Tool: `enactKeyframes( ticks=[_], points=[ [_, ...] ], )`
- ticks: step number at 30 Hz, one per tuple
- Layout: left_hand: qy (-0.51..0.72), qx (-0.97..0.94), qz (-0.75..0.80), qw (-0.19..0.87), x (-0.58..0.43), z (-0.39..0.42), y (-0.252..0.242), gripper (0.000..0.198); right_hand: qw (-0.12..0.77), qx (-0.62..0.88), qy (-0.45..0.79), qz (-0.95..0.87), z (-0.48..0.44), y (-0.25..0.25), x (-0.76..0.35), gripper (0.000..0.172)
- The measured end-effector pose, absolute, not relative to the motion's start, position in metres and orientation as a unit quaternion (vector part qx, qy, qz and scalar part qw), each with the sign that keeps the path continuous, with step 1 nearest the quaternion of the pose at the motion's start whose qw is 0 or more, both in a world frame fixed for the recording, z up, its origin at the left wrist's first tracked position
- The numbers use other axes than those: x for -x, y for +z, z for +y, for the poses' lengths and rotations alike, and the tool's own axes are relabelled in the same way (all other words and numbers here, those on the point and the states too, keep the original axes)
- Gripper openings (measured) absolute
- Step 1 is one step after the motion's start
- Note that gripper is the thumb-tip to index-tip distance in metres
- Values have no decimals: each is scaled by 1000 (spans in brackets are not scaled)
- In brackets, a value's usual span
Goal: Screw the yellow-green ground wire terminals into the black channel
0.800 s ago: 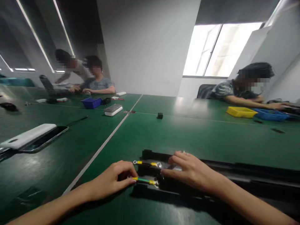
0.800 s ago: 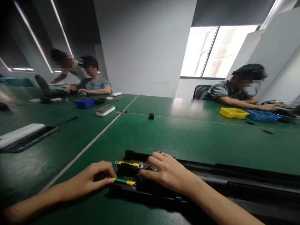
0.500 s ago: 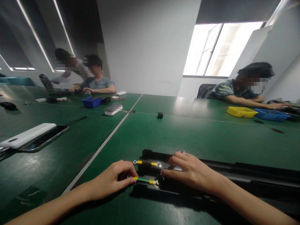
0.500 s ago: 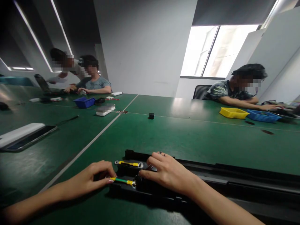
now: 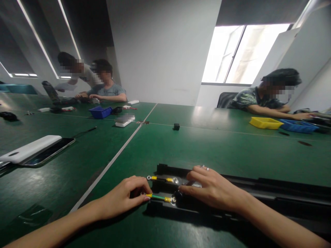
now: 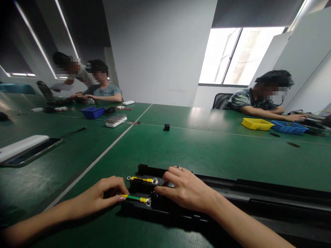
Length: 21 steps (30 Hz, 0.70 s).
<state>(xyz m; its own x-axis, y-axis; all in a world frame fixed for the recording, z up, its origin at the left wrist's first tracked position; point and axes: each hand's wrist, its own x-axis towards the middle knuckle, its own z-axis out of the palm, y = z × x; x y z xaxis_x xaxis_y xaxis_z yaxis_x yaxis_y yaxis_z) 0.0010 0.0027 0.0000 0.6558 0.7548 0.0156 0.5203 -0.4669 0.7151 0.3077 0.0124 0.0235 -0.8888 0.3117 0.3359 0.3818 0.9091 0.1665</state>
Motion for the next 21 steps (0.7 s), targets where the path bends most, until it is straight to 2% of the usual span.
enactKeyframes(
  ticks=[21],
  points=[
    [163,-842,380,346,0,3,0,10,166,171,-108,-965,12,23,-309,23]
  ],
)
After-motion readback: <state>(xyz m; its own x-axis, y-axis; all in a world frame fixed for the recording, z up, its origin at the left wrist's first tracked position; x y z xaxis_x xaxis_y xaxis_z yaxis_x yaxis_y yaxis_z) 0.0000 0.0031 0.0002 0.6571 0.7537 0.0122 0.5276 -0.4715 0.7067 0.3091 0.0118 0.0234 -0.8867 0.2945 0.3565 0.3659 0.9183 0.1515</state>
